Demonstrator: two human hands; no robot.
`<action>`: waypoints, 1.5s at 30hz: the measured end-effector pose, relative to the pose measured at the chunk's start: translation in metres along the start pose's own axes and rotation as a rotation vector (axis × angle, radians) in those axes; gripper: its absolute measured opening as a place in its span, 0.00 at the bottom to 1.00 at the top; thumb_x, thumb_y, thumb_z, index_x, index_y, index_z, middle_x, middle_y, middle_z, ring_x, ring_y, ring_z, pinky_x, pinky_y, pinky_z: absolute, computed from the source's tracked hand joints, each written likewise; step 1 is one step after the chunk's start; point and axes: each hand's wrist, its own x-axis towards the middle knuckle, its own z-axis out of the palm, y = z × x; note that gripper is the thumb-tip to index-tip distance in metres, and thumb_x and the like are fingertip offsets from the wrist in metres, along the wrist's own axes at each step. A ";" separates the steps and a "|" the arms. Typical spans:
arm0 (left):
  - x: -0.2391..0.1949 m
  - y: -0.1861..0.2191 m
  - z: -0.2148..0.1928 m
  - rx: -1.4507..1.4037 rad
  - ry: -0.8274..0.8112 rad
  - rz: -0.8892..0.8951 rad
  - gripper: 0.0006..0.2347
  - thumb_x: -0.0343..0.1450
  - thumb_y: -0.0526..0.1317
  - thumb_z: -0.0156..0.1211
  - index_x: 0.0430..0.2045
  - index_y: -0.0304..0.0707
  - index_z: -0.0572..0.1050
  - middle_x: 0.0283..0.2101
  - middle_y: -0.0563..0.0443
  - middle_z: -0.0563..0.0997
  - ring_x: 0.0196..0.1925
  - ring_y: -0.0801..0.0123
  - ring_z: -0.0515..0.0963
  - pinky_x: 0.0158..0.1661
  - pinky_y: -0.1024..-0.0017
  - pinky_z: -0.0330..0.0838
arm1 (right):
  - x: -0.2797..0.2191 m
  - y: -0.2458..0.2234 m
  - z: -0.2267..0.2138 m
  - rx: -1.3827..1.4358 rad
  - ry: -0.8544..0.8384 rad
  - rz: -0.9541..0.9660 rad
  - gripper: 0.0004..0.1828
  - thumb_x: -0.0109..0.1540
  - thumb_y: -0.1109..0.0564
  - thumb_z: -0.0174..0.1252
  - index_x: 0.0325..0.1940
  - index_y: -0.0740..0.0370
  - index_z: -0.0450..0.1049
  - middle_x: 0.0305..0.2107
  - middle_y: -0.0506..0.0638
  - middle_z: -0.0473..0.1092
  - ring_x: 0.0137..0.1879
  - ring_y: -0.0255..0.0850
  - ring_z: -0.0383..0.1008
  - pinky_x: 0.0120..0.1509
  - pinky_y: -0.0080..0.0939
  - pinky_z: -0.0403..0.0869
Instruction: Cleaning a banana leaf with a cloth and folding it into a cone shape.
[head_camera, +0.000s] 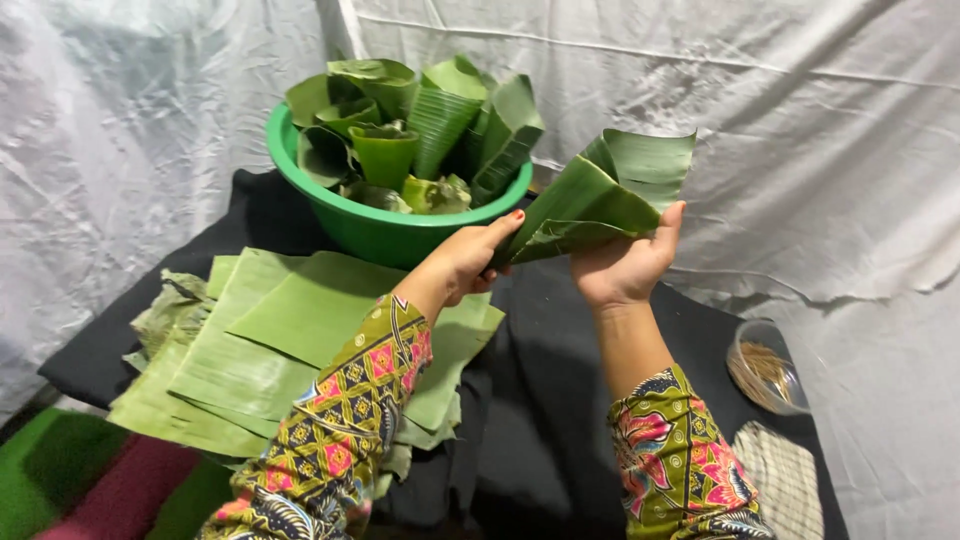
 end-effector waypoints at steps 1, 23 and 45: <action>0.005 0.005 -0.010 -0.003 0.008 0.005 0.30 0.65 0.64 0.63 0.46 0.34 0.76 0.23 0.35 0.78 0.17 0.72 0.68 0.15 0.86 0.57 | 0.001 0.008 0.010 0.001 -0.008 0.007 0.35 0.57 0.30 0.54 0.55 0.57 0.69 0.51 0.50 0.66 0.64 0.49 0.67 0.74 0.60 0.65; 0.134 0.031 -0.078 0.670 0.120 0.279 0.24 0.72 0.59 0.46 0.48 0.44 0.80 0.48 0.44 0.83 0.59 0.53 0.78 0.60 0.60 0.67 | 0.114 0.093 0.016 -0.099 0.007 -0.167 0.26 0.60 0.32 0.56 0.48 0.53 0.78 0.44 0.53 0.78 0.52 0.51 0.80 0.65 0.55 0.75; 0.159 -0.005 -0.081 0.706 0.235 0.604 0.24 0.77 0.53 0.47 0.61 0.33 0.71 0.63 0.34 0.73 0.73 0.52 0.63 0.72 0.61 0.50 | 0.127 0.132 -0.039 -0.766 -0.046 -0.322 0.28 0.72 0.63 0.46 0.76 0.67 0.52 0.74 0.69 0.45 0.80 0.54 0.40 0.82 0.51 0.48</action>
